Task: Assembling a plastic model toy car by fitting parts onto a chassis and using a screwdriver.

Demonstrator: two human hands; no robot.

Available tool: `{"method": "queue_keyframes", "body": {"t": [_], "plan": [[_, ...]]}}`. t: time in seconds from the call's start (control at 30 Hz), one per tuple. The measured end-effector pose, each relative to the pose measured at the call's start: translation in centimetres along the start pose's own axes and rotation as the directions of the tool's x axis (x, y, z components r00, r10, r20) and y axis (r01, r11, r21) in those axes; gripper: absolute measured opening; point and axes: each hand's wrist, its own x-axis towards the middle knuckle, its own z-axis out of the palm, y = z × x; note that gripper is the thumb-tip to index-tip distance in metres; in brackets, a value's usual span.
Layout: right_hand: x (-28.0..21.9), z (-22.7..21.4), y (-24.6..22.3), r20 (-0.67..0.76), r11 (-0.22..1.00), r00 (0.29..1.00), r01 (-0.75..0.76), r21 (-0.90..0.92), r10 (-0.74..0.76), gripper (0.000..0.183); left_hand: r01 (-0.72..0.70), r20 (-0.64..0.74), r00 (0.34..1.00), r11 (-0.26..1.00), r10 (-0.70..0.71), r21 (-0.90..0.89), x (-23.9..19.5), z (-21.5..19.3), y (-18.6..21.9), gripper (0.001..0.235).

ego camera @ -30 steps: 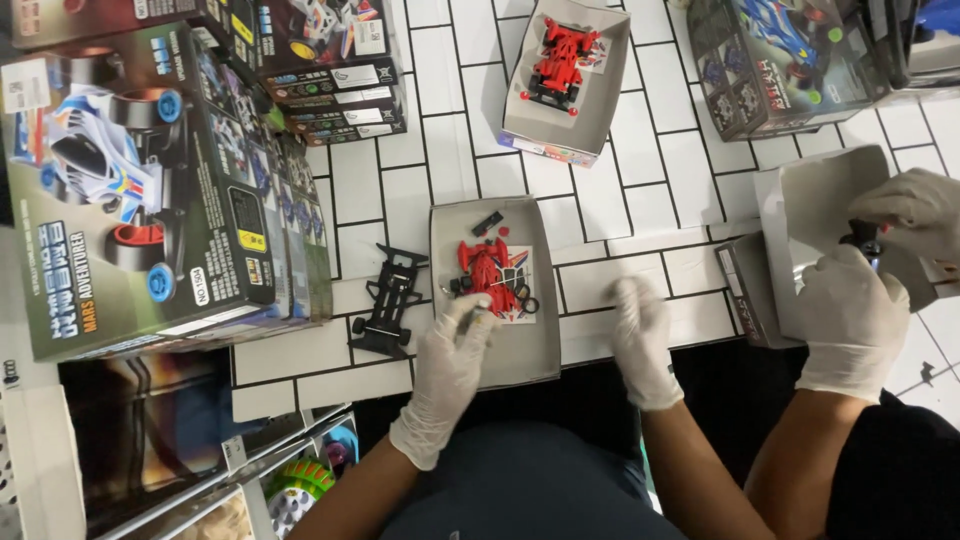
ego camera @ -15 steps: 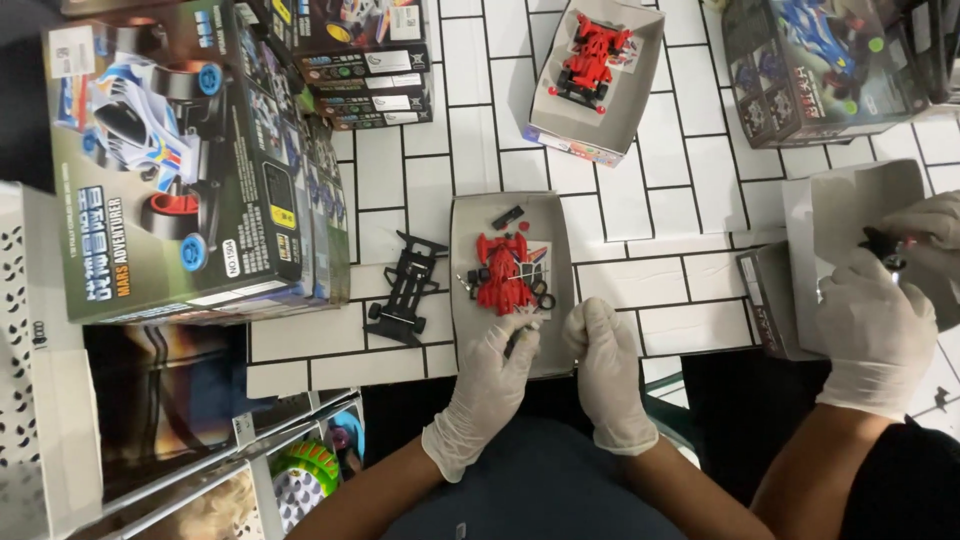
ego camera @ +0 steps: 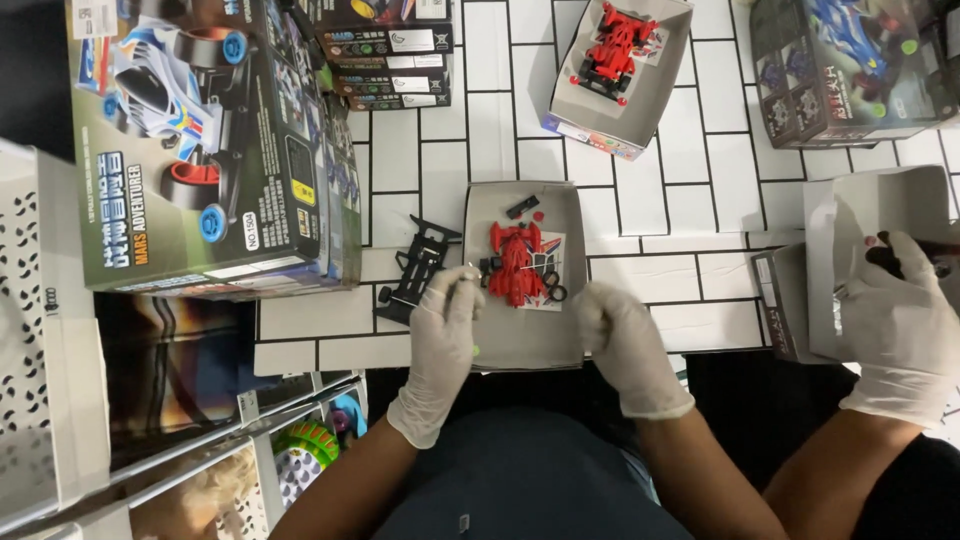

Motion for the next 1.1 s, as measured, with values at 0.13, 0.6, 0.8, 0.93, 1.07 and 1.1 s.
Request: {"method": "queue_keyframes", "body": {"t": [0.13, 0.6, 0.8, 0.93, 1.07, 1.1], "plan": [[0.7, 1.0, 0.8, -0.041, 0.996, 0.998, 0.050, 0.078, -0.046, 0.038, 0.011, -0.035, 0.999, 1.000, -0.012, -0.027, 0.7, -1.1, -0.7, 0.020], [7.5, 3.4, 7.3, 0.413, -0.194, 0.792, 0.365, -0.911, -0.449, 0.046, -0.001, 0.025, 1.000, 1.000, 0.000, 0.019, -0.1, -0.5, -1.7, 0.017], [2.5, 1.3, 5.5, 0.059, 0.566, 0.932, 0.267, -0.780, -0.358, 0.017, -0.033, 0.111, 0.994, 0.987, 0.016, 0.158, -0.5, 0.3, -0.3, 0.019], [-2.4, -0.3, 0.7, 0.275, 0.827, 0.953, 0.055, -0.559, 0.123, 0.021, -0.156, 0.327, 0.939, 0.979, 0.106, 0.132, -1.4, 4.5, 0.0, 0.014], [-1.8, -3.8, 1.9, 0.368, 0.932, 0.925, 0.051, -0.358, 0.091, 0.026, -0.268, 0.416, 0.893, 0.944, 0.168, 0.193, -1.5, 7.0, -0.3, 0.011], [-0.9, -5.1, 3.4, 0.355, 0.968, 0.935, 0.071, -0.242, 0.021, 0.026, -0.276, 0.421, 0.889, 0.945, 0.182, 0.173, -1.4, 7.2, -0.6, 0.012]]}}
